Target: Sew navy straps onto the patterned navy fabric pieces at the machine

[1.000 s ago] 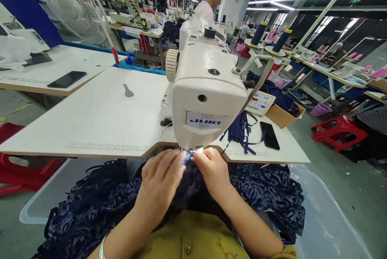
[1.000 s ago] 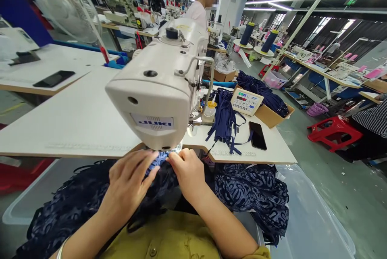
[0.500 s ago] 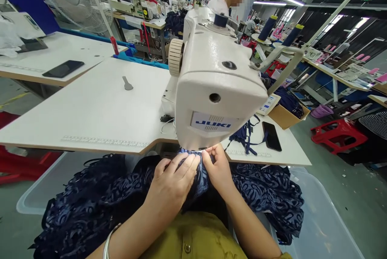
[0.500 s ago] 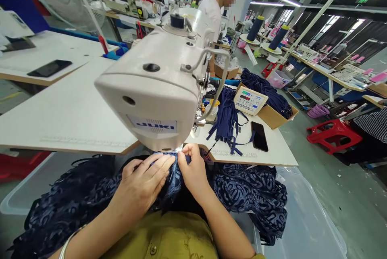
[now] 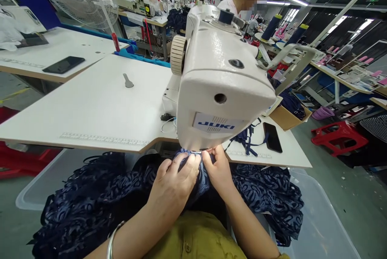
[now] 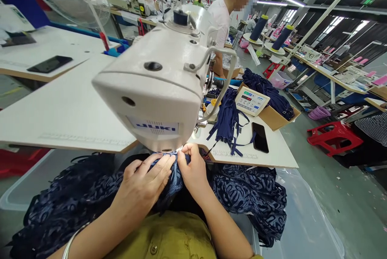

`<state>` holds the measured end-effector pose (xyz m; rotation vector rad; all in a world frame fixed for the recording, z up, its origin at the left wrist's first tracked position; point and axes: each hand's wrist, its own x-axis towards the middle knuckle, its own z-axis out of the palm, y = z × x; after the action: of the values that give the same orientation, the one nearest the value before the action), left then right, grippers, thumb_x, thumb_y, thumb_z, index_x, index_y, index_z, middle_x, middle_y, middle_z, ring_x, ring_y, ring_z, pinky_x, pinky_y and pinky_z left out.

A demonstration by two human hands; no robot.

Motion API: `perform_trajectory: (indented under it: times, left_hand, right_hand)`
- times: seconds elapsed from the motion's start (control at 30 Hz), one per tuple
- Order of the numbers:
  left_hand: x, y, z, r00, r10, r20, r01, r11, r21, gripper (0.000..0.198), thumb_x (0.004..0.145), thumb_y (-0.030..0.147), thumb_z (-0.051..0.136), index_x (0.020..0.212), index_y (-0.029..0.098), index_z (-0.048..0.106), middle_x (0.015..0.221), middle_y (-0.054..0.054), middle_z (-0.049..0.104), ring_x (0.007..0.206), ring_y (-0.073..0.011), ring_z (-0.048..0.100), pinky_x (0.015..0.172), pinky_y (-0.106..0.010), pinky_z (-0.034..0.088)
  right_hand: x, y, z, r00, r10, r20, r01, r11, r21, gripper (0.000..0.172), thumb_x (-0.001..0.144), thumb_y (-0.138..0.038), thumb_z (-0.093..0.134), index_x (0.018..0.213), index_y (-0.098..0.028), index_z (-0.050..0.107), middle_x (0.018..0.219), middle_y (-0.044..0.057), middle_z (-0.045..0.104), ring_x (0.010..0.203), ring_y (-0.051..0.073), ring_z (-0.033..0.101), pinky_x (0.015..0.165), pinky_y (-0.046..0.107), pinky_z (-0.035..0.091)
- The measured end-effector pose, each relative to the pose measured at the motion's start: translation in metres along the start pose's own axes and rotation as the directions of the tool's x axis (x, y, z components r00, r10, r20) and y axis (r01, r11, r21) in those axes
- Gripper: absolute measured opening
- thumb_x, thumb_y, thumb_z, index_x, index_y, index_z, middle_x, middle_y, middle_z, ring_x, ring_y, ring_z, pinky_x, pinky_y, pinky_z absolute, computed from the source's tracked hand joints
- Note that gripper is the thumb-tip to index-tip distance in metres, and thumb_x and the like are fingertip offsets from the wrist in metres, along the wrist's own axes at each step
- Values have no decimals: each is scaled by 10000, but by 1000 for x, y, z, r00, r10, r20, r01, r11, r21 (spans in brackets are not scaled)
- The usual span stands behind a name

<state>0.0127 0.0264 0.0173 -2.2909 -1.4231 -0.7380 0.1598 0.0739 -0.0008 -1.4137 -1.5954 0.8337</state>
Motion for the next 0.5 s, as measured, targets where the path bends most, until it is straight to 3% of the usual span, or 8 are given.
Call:
perform_trajectory:
  times: [0.13, 0.23, 0.37, 0.5]
  left_hand:
    - [1, -3, -1, 1000, 21, -13, -21, 1000, 18, 272, 926, 195, 472, 1149, 169, 627, 1114, -21, 692, 1000, -212, 598, 798, -364, 355]
    - [1, -9, 0, 994, 105, -36, -104, 994, 42, 279, 925, 194, 458, 1130, 137, 639, 1106, -51, 691, 982, -239, 593, 814, -372, 379]
    - [1, -16, 3, 973, 227, -51, -222, 971, 91, 308, 930, 160, 400, 1088, 92, 656, 1110, -87, 685, 962, -258, 580, 821, -368, 405]
    - [0, -16, 3, 977, 196, -81, -190, 979, 77, 306, 924, 210, 450, 1112, 65, 642, 1081, -101, 683, 949, -263, 572, 810, -363, 422]
  right_hand:
    - [-1, 6, -4, 999, -45, 24, 45, 999, 4, 107, 880, -325, 524, 860, -220, 520, 796, -12, 619, 749, 158, 592, 724, 271, 436]
    - [0, 14, -14, 990, -124, 62, 126, 992, -23, 128, 902, -317, 515, 851, -212, 566, 816, -4, 621, 787, 156, 580, 742, 265, 429]
    - [1, 29, -38, 980, -156, 127, 170, 980, -108, 124, 894, -322, 560, 860, -211, 603, 850, 5, 625, 832, 164, 573, 771, 268, 416]
    - [-3, 44, -66, 988, -102, 116, 123, 973, -193, 141, 882, -330, 587, 810, -209, 580, 784, -9, 586, 773, 159, 555, 728, 263, 401]
